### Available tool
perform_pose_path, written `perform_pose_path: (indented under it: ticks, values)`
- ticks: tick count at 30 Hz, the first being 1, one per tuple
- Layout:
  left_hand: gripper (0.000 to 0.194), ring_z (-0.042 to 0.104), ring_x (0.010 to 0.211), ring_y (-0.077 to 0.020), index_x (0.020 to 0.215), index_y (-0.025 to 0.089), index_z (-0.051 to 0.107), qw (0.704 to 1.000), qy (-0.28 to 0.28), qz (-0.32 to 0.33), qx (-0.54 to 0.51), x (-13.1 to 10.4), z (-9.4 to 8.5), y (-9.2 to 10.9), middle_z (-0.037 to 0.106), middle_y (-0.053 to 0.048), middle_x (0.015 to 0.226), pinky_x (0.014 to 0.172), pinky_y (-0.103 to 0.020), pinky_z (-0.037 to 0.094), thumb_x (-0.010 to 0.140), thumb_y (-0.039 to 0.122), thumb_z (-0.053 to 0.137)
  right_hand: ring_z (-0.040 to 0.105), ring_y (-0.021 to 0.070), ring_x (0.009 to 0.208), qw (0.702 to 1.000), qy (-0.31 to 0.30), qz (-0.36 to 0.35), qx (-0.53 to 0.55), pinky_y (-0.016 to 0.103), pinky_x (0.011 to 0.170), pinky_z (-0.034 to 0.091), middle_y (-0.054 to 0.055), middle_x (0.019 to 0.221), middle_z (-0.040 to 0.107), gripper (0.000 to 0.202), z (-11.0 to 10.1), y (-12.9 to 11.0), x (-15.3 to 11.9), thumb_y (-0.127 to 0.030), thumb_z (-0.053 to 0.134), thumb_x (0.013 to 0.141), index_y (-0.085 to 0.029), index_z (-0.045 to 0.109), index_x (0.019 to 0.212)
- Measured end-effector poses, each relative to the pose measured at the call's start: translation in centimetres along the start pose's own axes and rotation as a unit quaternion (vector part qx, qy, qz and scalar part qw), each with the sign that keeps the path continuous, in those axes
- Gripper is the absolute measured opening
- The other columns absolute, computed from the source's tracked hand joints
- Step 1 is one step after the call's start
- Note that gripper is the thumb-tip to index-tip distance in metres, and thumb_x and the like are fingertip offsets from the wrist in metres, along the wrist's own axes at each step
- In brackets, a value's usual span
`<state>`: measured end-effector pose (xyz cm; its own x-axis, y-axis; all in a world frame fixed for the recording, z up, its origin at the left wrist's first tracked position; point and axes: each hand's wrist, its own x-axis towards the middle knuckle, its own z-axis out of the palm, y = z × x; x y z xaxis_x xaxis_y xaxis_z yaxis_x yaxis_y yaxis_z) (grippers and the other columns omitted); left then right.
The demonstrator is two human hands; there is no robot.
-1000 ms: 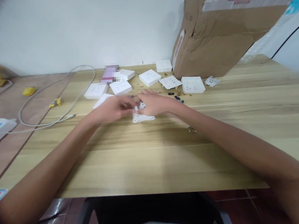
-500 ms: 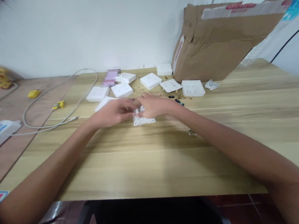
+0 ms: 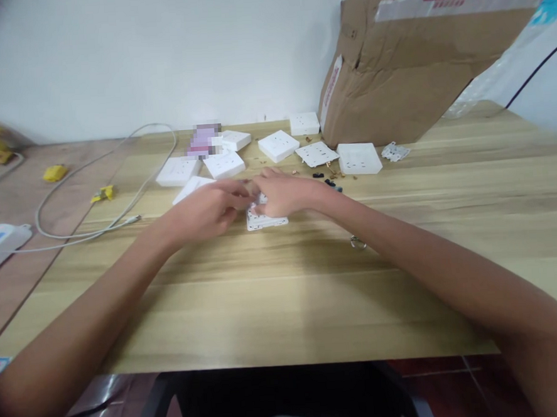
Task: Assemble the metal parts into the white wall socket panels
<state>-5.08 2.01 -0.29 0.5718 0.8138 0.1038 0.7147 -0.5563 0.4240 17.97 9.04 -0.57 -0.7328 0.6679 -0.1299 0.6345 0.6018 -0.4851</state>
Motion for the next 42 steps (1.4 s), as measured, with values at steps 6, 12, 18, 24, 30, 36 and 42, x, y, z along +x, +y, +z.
perform_pose_path:
  ticks: [6,12,18,24,30,36,42]
  values:
    - [0.044,0.076,0.102,-0.0255,0.12,0.027,0.088,0.998,0.007,-0.023,-0.054,0.0,-0.3,-0.8,0.081,-0.005,0.132,0.094,-0.038,0.06,0.092,0.018,0.056,0.066,0.0424,0.125,1.0,-0.017,-0.004,0.0,0.053,0.103,0.051,0.014,0.138,0.068,0.044,-0.3,-0.1,-0.3,-0.058,0.075,0.089,-0.029,0.071,0.121]
    - [0.039,0.075,0.099,-0.0248,0.112,0.027,0.09,0.992,0.048,-0.07,-0.095,0.2,0.2,-1.3,0.085,-0.004,0.117,0.091,-0.037,0.06,0.091,0.019,0.058,0.066,0.0417,0.126,1.0,0.0,-0.011,-0.009,0.051,0.105,0.051,0.014,0.138,0.069,0.044,0.0,0.2,-0.3,-0.06,0.074,0.089,-0.028,0.072,0.119]
    - [0.04,0.076,0.106,-0.0269,0.106,0.027,0.093,0.994,0.044,-0.052,-0.08,0.1,-0.2,-1.8,0.084,-0.004,0.119,0.097,-0.038,0.06,0.09,0.02,0.057,0.064,0.0437,0.129,1.0,-0.002,-0.01,-0.002,0.054,0.106,0.049,0.014,0.136,0.068,0.043,0.0,0.2,-0.3,-0.059,0.074,0.089,-0.028,0.071,0.119]
    - [0.046,0.076,0.1,-0.0244,0.111,0.029,0.092,0.998,0.015,0.01,-0.064,0.2,-0.5,-1.9,0.084,-0.005,0.121,0.097,-0.039,0.059,0.087,0.013,0.055,0.066,0.041,0.121,1.0,-0.018,-0.019,-0.008,0.051,0.103,0.051,0.013,0.129,0.068,0.042,-0.2,0.0,-0.6,-0.059,0.076,0.086,-0.027,0.07,0.113]
    - [0.056,0.075,0.099,-0.0247,0.131,0.028,0.087,0.998,0.036,0.0,-0.043,0.0,-0.3,-1.4,0.082,-0.005,0.13,0.095,-0.038,0.059,0.088,0.013,0.053,0.067,0.0397,0.12,1.0,-0.003,-0.022,-0.006,0.049,0.1,0.051,0.016,0.133,0.069,0.042,-0.2,0.2,-0.8,-0.056,0.072,0.091,-0.024,0.071,0.117]
    - [0.058,0.075,0.099,-0.023,0.13,0.026,0.086,0.998,0.047,0.042,-0.018,-0.2,-0.3,-1.0,0.082,-0.006,0.124,0.091,-0.035,0.059,0.088,0.007,0.051,0.068,0.0376,0.115,0.999,0.003,-0.043,0.012,0.046,0.096,0.051,0.013,0.124,0.072,0.039,-0.2,0.9,-0.4,-0.056,0.076,0.09,-0.025,0.075,0.114]
    - [0.062,0.075,0.109,-0.027,0.131,0.024,0.084,0.998,0.03,0.052,0.036,0.3,0.5,-1.0,0.079,-0.009,0.125,0.097,-0.04,0.059,0.086,-0.001,0.049,0.068,0.0332,0.103,0.999,0.014,-0.035,0.009,0.042,0.091,0.05,0.011,0.116,0.071,0.037,0.0,1.0,-0.2,-0.055,0.081,0.087,-0.024,0.073,0.106]
